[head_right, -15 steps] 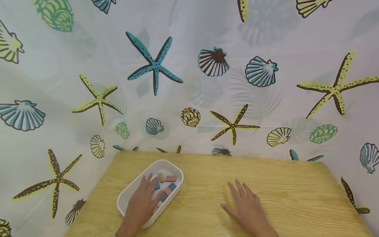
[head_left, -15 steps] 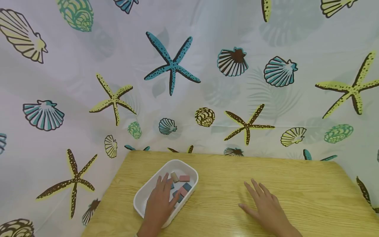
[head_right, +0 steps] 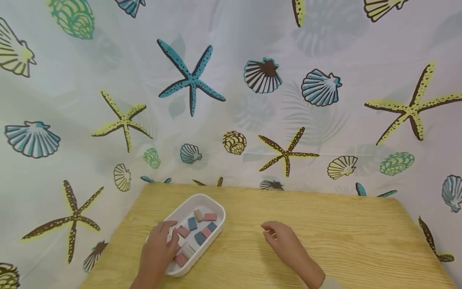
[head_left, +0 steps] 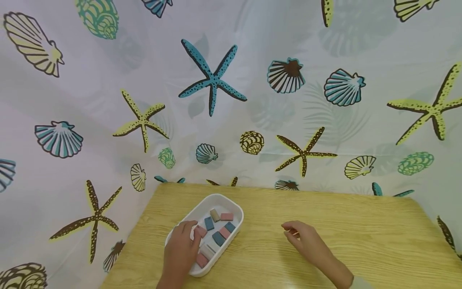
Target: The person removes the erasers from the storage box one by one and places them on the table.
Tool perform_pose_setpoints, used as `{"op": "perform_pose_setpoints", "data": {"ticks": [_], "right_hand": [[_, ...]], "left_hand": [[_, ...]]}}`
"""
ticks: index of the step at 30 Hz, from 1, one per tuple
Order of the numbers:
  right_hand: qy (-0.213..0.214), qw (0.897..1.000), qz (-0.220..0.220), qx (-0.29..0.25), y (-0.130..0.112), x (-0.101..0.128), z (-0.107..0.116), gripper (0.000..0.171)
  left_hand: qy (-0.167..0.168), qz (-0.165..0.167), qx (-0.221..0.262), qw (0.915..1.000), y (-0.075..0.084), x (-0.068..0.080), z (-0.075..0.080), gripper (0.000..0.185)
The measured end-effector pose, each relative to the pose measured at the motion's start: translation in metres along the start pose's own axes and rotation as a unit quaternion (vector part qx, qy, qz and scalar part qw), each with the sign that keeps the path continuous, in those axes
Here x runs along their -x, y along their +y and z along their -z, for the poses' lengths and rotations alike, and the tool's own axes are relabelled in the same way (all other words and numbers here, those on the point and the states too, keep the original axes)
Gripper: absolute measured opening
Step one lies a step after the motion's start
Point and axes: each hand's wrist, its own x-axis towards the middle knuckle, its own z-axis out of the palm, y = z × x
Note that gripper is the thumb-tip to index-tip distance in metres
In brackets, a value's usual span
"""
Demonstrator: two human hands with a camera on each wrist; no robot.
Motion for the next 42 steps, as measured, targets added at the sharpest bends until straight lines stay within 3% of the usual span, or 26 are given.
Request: {"op": "perform_pose_setpoints", "data": {"ticks": [7,12,16,21,27,36,42], "right_hand": [[0.009,0.997,0.007,-0.076,-0.013,-0.026,-0.017,0.014],[-0.006,0.995,0.007,-0.096,-0.024,-0.049,-0.035,0.015],[-0.014,0.994,0.019,-0.107,-0.031,-0.059,-0.047,0.019],[-0.003,0.990,-0.002,-0.139,-0.036,-0.068,-0.057,0.020],[0.006,0.980,-0.056,-0.192,-0.037,-0.079,-0.073,0.023],[0.009,0.981,-0.061,-0.184,-0.037,-0.092,-0.093,0.024],[0.050,0.977,-0.089,-0.185,-0.032,-0.093,-0.097,0.024]], "left_hand": [[-0.064,0.117,-0.001,0.9911,-0.020,-0.001,0.025,0.019],[-0.097,0.154,-0.030,0.9828,-0.045,0.002,0.041,0.020],[-0.130,0.179,-0.025,0.9749,-0.054,0.007,0.052,0.023],[-0.178,0.218,-0.005,0.9598,-0.062,0.010,0.053,0.029],[-0.220,0.258,0.066,0.9386,-0.069,0.015,0.048,0.034],[-0.211,0.282,0.083,0.9325,-0.068,0.018,0.038,0.029],[-0.187,0.283,0.102,0.9350,-0.062,0.014,0.027,0.024]]}}
